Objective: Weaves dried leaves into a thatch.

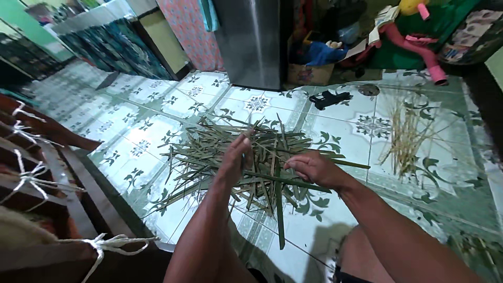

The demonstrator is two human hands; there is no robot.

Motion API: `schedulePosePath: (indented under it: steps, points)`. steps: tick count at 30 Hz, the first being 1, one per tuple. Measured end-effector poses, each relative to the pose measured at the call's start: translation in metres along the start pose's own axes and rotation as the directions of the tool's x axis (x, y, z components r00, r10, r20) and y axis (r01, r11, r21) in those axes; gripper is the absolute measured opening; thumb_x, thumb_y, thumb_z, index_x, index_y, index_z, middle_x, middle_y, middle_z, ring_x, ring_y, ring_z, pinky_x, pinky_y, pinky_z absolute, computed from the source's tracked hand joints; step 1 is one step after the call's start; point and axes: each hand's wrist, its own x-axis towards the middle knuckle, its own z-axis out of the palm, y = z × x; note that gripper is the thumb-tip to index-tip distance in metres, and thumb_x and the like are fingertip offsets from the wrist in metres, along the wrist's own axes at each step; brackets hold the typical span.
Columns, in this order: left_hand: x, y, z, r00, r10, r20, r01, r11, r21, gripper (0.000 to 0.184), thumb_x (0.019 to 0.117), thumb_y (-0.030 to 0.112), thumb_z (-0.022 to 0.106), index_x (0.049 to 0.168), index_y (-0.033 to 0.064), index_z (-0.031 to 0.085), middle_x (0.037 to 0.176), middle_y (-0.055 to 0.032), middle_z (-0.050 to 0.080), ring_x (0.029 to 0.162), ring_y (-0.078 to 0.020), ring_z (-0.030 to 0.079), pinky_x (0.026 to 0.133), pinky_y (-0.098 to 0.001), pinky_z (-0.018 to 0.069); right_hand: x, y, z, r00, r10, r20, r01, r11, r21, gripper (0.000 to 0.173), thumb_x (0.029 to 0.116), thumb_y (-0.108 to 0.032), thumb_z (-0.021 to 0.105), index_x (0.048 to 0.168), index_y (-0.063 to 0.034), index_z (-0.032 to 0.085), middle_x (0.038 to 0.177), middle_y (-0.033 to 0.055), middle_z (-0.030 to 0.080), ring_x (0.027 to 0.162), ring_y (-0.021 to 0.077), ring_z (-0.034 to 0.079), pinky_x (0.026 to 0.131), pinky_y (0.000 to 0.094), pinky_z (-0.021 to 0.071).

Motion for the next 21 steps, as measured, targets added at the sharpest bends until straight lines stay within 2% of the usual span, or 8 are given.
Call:
schedulePosePath:
  steps: [3,5,7,9,12,16,19,21]
  points:
    - [-0.006,0.003,0.004,0.999,-0.027,0.029,0.026,0.999,0.022,0.042,0.103,0.027,0.052,0.141,0.0099,0.055,0.065,0.0047,0.055,0.05,-0.0039,0.05,0.049,-0.0199,0.0471,-0.004,0.0,-0.006,0.999,-0.009,0.04,0.008,1.0,0.02,0.029,0.1065,-0.02,0.047,0.109,-0.0064,0.072,0.062,-0.0114,0.049,0.05,-0.003,0.042,0.048,0.0162,0.0397]
    - [-0.001,0.01,-0.013,0.995,0.069,-0.067,-0.072,0.996,-0.043,0.043,0.1027,0.037,0.054,0.141,0.0169,0.056,0.062,0.0067,0.052,0.047,-0.0029,0.049,0.047,-0.0195,0.0467,-0.007,0.001,-0.008,0.998,-0.002,0.06,0.001,1.0,0.015,0.029,0.1064,-0.02,0.047,0.109,-0.007,0.072,0.061,-0.0119,0.048,0.05,-0.0032,0.042,0.048,0.0159,0.0398]
    - [0.004,0.01,-0.026,0.99,0.101,-0.103,-0.111,0.99,-0.092,0.043,0.105,0.038,0.049,0.145,0.0233,0.051,0.06,0.007,0.048,0.045,-0.0039,0.047,0.045,-0.0207,0.0455,-0.006,0.002,-0.008,0.997,-0.002,0.075,0.002,1.0,0.005,0.028,0.1064,-0.02,0.047,0.108,-0.0067,0.072,0.061,-0.0121,0.048,0.05,-0.0035,0.042,0.048,0.0156,0.0394]
    - [0.001,0.005,-0.019,0.997,0.059,-0.049,-0.062,0.996,-0.057,0.047,0.1052,0.038,0.049,0.149,0.0212,0.047,0.061,0.0053,0.052,0.047,-0.005,0.05,0.046,-0.0211,0.0483,-0.006,0.003,-0.008,0.997,0.002,0.08,-0.002,1.0,-0.007,0.029,0.1063,-0.02,0.047,0.108,-0.0066,0.073,0.061,-0.0121,0.048,0.049,-0.0038,0.042,0.048,0.0154,0.0389]
    - [-0.007,0.009,-0.007,1.0,0.024,0.015,-0.024,1.0,0.017,0.045,0.1041,0.032,0.05,0.146,0.0143,0.052,0.064,0.0047,0.055,0.049,-0.0041,0.051,0.049,-0.0201,0.0479,-0.006,0.004,-0.013,0.995,-0.014,0.1,0.011,0.999,0.032,0.029,0.1061,-0.02,0.046,0.108,-0.0068,0.072,0.06,-0.013,0.048,0.049,-0.0043,0.042,0.048,0.0147,0.0388]
    - [-0.007,0.027,-0.04,0.968,0.193,-0.16,-0.208,0.975,-0.082,0.036,0.1072,0.038,0.044,0.14,0.0253,0.053,0.06,0.0096,0.048,0.045,-0.0012,0.045,0.045,-0.018,0.0442,-0.013,0.003,-0.016,0.992,0.003,0.13,-0.004,1.0,0.004,0.028,0.1057,-0.02,0.048,0.106,-0.0078,0.073,0.06,-0.013,0.049,0.05,-0.0044,0.043,0.048,0.0148,0.039]
    - [-0.015,0.026,-0.041,0.965,0.198,-0.174,-0.216,0.972,-0.092,0.039,0.1063,0.034,0.045,0.143,0.0218,0.052,0.058,0.0068,0.047,0.044,-0.004,0.047,0.044,-0.0204,0.0468,-0.014,0.006,-0.018,0.973,0.088,0.212,-0.065,0.991,-0.114,0.028,0.1072,-0.02,0.046,0.11,-0.0065,0.071,0.065,-0.0082,0.056,0.052,-0.0014,0.048,0.05,0.0167,0.0425]
    - [-0.021,0.026,-0.034,0.963,0.204,-0.177,-0.215,0.976,-0.045,0.041,0.1061,0.033,0.045,0.144,0.0188,0.052,0.061,0.0049,0.049,0.046,-0.0053,0.048,0.045,-0.0212,0.0471,-0.012,0.005,-0.016,0.951,0.174,0.254,-0.14,0.979,-0.146,0.028,0.1083,-0.019,0.046,0.12,-0.0055,0.067,0.073,-0.0037,0.064,0.056,0.0031,0.055,0.055,0.0207,0.0486]
